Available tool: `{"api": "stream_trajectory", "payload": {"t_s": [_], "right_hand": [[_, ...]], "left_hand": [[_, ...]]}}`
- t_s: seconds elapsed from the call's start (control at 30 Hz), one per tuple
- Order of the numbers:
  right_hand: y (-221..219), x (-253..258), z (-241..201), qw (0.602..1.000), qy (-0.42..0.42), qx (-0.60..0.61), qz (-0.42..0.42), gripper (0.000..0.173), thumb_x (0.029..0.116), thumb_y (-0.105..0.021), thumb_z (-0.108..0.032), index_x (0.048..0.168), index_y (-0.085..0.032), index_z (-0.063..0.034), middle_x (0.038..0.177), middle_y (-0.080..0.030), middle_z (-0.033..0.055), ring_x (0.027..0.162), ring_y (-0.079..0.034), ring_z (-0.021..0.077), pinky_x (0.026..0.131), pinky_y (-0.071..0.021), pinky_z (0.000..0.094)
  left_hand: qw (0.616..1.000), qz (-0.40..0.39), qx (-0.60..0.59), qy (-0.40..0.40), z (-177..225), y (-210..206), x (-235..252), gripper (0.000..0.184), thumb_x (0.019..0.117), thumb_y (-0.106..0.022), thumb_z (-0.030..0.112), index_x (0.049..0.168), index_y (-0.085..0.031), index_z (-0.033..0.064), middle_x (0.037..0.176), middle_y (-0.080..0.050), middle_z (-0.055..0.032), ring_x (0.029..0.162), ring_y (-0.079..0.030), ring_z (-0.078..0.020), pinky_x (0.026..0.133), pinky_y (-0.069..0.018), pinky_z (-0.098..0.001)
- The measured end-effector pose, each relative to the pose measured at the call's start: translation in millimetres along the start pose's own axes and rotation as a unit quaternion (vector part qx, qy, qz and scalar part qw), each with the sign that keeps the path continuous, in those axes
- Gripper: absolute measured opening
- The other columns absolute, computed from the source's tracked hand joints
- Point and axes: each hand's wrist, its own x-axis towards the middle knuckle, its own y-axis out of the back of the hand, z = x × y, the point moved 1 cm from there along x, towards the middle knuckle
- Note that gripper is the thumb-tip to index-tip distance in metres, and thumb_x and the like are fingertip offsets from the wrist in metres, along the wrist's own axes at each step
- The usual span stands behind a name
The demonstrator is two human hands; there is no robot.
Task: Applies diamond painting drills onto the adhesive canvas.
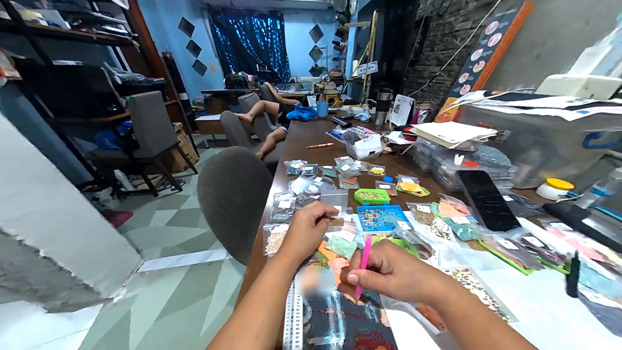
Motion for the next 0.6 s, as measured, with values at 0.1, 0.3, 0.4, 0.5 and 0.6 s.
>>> {"api": "stream_trajectory", "payload": {"t_s": [0.1, 0.3, 0.4, 0.5, 0.6], "right_hand": [[9.6, -4.5, -9.5, 0.999, -0.026, 0.021, 0.015, 0.032, 0.1052, -0.056, -0.026, 0.097, -0.07, 0.0014, 0.076, -0.063, -0.0015, 0.064, -0.054, -0.0029, 0.061, -0.0454, 0.0169], [80.5, -42.3, -12.9, 0.959, 0.014, 0.092, 0.266, 0.025, 0.1053, -0.051, -0.023, 0.09, -0.068, -0.0127, 0.074, -0.067, -0.0067, 0.061, -0.061, -0.0008, 0.056, -0.0524, 0.017], [98.3, -63.4, 12.9, 0.936, -0.028, 0.064, 0.344, 0.032, 0.1084, -0.042, -0.025, 0.089, -0.065, -0.0119, 0.07, -0.065, -0.0031, 0.054, -0.057, 0.0012, 0.05, -0.0484, 0.0164], [93.1, -80.9, 38.7, 0.918, -0.094, 0.06, 0.381, 0.033, 0.1079, -0.039, -0.022, 0.088, -0.061, -0.0091, 0.069, -0.062, -0.0034, 0.056, -0.056, 0.0022, 0.053, -0.0474, 0.0181], [79.7, -84.2, 44.3, 0.912, -0.086, 0.07, 0.396, 0.032, 0.1062, -0.041, -0.018, 0.082, -0.061, -0.0122, 0.067, -0.062, -0.0077, 0.056, -0.056, -0.0015, 0.055, -0.0478, 0.0149]], "left_hand": [[1.0, 0.001, -0.002, -0.006, -3.1, -2.0, 0.2, 0.018, 0.0954, -0.06, -0.004, 0.105, -0.074, 0.0031, 0.104, -0.07, -0.0053, 0.092, -0.066, -0.0104, 0.082, -0.0562, -0.0281], [1.0, 0.011, -0.001, 0.004, -13.4, -1.1, 3.0, 0.019, 0.0939, -0.06, -0.003, 0.105, -0.074, 0.0023, 0.106, -0.07, -0.0054, 0.091, -0.067, -0.0086, 0.081, -0.0568, -0.0261], [1.0, 0.015, 0.006, 0.006, -14.8, -1.5, 2.8, 0.019, 0.0925, -0.06, -0.003, 0.104, -0.074, 0.0034, 0.104, -0.07, -0.0043, 0.089, -0.066, -0.0081, 0.077, -0.0563, -0.0254], [1.0, 0.018, 0.004, 0.003, -17.2, -1.2, 3.1, 0.02, 0.0924, -0.06, -0.002, 0.104, -0.074, 0.0043, 0.104, -0.07, -0.0035, 0.088, -0.066, -0.0073, 0.076, -0.0562, -0.0244], [1.0, 0.022, 0.0, 0.001, -18.3, -0.5, 2.1, 0.019, 0.0917, -0.06, 0.0, 0.104, -0.074, 0.0046, 0.104, -0.07, -0.0025, 0.088, -0.066, -0.0057, 0.077, -0.0561, -0.0225]]}}
